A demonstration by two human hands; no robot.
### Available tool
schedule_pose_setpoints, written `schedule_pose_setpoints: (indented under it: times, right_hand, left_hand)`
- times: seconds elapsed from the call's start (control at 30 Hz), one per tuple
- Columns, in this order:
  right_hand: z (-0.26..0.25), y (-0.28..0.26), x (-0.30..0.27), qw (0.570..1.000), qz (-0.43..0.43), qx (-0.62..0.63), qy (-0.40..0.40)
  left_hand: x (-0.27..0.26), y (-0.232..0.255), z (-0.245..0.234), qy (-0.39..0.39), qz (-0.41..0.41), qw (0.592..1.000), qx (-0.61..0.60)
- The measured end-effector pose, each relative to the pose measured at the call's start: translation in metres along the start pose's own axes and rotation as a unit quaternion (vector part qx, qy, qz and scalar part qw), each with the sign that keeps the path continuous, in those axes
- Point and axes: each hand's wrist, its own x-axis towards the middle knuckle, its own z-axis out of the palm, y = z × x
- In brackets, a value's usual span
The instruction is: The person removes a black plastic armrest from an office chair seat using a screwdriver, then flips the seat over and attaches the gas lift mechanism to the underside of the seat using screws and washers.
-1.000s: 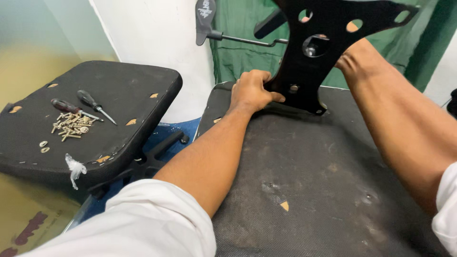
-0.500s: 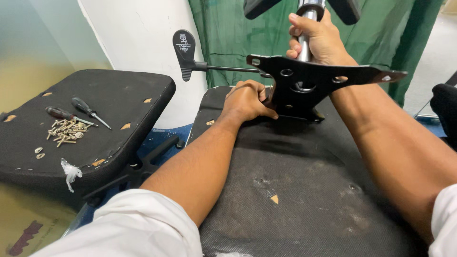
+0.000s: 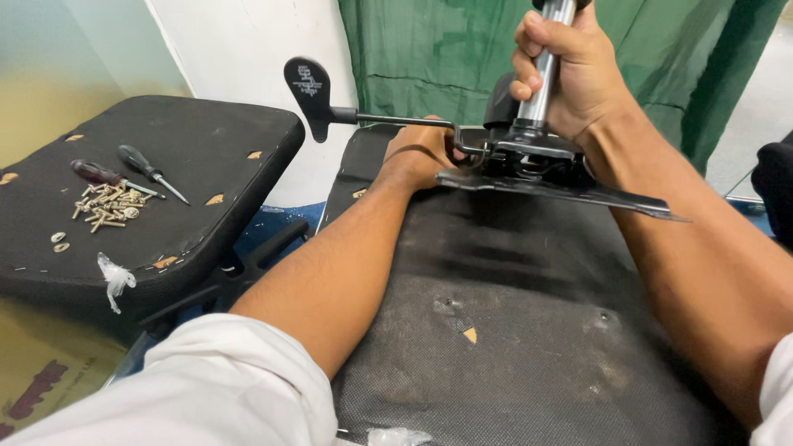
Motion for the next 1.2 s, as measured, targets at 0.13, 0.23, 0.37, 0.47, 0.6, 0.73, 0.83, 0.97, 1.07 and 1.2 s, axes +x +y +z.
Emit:
schedule_pose_setpoints:
  times: [0.13, 0.23, 0.37, 0.47, 0.6, 0.73, 0.83, 0.97, 1.07, 1.2]
  right_hand:
    - [0.004, -0.012, 0.007, 0.995, 0.095, 0.034, 0.023]
    - [0.015, -0.011, 0.014, 0.993, 0.093, 0.013, 0.071]
    - [0.03, -0.007, 0.011, 0.991, 0.08, -0.019, 0.109]
    - [0.041, -0.005, 0.001, 0.989, 0.086, -0.038, 0.117]
    - [0.05, -0.008, -0.007, 0.987, 0.089, -0.052, 0.126]
    - [0.058, -0.008, -0.016, 0.985, 0.105, -0.06, 0.125]
    - [0.063, -0.007, -0.025, 0.983, 0.113, -0.067, 0.13]
    - [0.071, -0.011, -0.036, 0.981, 0.115, -0.073, 0.136]
    - [0.079, -0.016, -0.046, 0.982, 0.11, -0.076, 0.134]
    - [0.087, -0.021, -0.062, 0.981, 0.096, -0.087, 0.145]
  left_hand:
    - [0.005, -0.012, 0.007, 0.021, 0.048, 0.998, -0.022]
    - [0.01, -0.02, 0.008, 0.017, 0.051, 0.998, -0.045]
    - [0.011, -0.035, 0.007, -0.016, 0.068, 0.994, -0.089]
    - [0.015, -0.054, 0.007, -0.055, 0.087, 0.976, -0.189]
    - [0.026, -0.084, 0.006, 0.03, 0.0, 0.989, -0.143]
    - [0.034, -0.106, 0.0, 0.118, -0.227, 0.965, 0.049]
    - [0.027, -0.109, -0.004, 0.007, -0.323, 0.946, 0.022]
    - [0.011, -0.093, -0.007, 0.009, -0.32, 0.947, 0.016]
    - [-0.005, -0.076, -0.014, 0.005, -0.32, 0.947, -0.006]
    - [-0.018, -0.052, -0.02, 0.0, -0.297, 0.955, -0.03]
